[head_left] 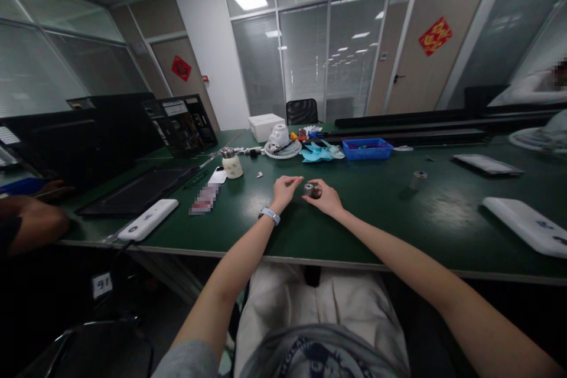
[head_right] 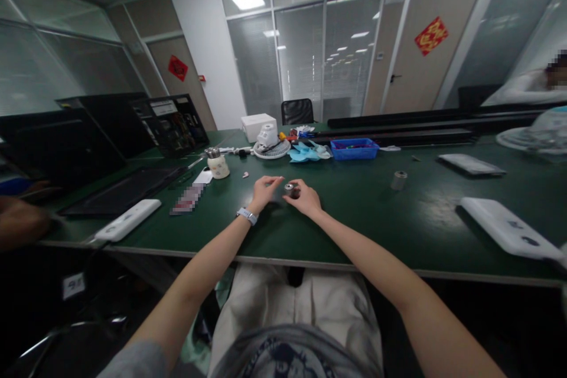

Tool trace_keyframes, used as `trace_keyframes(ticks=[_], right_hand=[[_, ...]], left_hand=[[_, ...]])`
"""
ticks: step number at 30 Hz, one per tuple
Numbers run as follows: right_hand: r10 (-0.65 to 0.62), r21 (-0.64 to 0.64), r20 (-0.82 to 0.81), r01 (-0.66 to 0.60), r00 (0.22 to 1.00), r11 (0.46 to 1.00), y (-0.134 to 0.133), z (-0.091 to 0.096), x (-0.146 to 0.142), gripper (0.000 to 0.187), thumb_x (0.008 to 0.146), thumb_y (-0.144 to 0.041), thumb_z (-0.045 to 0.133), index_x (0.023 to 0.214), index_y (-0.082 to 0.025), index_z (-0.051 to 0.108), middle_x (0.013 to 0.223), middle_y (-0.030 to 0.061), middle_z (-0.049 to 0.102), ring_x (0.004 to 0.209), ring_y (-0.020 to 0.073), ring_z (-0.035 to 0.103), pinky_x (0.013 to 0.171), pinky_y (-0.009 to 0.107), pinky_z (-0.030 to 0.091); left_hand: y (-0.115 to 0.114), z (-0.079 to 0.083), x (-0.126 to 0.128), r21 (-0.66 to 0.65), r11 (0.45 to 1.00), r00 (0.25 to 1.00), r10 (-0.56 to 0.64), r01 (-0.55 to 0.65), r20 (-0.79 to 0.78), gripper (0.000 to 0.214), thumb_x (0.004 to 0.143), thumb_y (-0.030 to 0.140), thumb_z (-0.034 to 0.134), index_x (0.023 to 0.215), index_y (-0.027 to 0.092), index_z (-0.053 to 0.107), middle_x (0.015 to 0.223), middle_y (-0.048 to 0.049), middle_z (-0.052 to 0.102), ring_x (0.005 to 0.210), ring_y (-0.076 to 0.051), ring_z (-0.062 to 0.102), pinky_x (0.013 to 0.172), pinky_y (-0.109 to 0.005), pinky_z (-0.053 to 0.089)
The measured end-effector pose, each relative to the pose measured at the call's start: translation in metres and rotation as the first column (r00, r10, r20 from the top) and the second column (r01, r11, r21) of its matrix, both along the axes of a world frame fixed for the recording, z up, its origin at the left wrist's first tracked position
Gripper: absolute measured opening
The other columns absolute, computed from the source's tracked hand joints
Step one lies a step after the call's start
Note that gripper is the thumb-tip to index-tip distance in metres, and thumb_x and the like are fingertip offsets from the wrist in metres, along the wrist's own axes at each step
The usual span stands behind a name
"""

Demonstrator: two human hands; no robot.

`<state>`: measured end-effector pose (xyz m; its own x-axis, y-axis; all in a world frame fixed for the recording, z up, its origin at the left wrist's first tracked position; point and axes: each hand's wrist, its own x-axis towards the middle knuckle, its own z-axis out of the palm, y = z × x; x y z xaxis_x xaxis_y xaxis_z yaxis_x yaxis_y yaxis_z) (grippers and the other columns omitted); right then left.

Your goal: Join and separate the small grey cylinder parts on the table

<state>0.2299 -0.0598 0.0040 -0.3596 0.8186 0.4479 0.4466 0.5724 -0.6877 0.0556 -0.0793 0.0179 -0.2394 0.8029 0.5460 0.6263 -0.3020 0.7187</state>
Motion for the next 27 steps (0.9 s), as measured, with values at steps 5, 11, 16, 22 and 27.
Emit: trace_keyframes(ticks=[5,11,16,22,27], right_hand=[[-0.016,0.023,0.002,0.016,1.000,1.000,0.003,-0.005,0.003,0.046,0.070,-0.043,0.076,0.109,-0.028,0.058,0.092,0.0000,0.071,0.077,0.0188,0.068,0.069,0.031,0.053],[-0.009,0.030,0.000,0.009,1.000,1.000,0.003,-0.005,0.003,0.044,0.070,-0.043,0.076,0.107,-0.028,0.060,0.092,0.0004,0.070,0.079,0.0191,0.068,0.073,0.033,0.054],[-0.029,-0.047,-0.047,0.027,0.998,0.999,0.016,-0.005,0.037,0.041,0.068,-0.037,0.076,0.105,-0.025,0.062,0.093,0.0020,0.071,0.077,0.0182,0.068,0.074,0.034,0.056],[-0.345,-0.255,-0.229,0.286,0.910,0.924,0.055,-0.015,0.143,0.042,0.058,-0.020,0.076,0.099,-0.017,0.066,0.089,0.0058,0.071,0.085,0.0202,0.068,0.082,0.036,0.055],[-0.771,-0.393,-0.229,0.668,0.595,0.632,0.078,-0.019,0.216,0.043,0.056,-0.017,0.074,0.097,-0.015,0.064,0.089,0.0063,0.068,0.087,0.0224,0.066,0.083,0.037,0.054]], left_hand=[[-0.002,-0.012,-0.027,-0.232,0.949,0.965,0.168,-0.214,-0.200,0.024,0.076,0.049,0.069,0.083,0.028,0.079,0.088,-0.0074,0.075,0.095,-0.028,0.058,0.090,-0.041,0.042],[-0.002,-0.020,-0.032,-0.316,0.906,0.934,0.182,-0.280,-0.306,0.030,0.076,0.054,0.066,0.088,0.030,0.079,0.088,-0.0106,0.075,0.098,-0.035,0.056,0.084,-0.044,0.043],[-0.002,-0.016,-0.029,-0.233,0.921,0.931,0.247,-0.312,-0.270,0.037,0.089,0.052,0.048,0.099,0.029,0.076,0.094,-0.0103,0.074,0.097,-0.031,0.061,0.087,-0.041,0.042],[0.000,-0.013,-0.028,-0.187,0.925,0.939,0.300,-0.329,-0.168,0.034,0.094,0.033,0.041,0.106,0.021,0.071,0.098,-0.0103,0.073,0.094,-0.025,0.063,0.089,-0.036,0.042],[0.001,-0.014,-0.028,-0.193,0.926,0.946,0.315,-0.324,-0.075,0.032,0.093,0.029,0.042,0.099,0.021,0.071,0.089,-0.0082,0.071,0.084,-0.022,0.063,0.083,-0.035,0.045]])
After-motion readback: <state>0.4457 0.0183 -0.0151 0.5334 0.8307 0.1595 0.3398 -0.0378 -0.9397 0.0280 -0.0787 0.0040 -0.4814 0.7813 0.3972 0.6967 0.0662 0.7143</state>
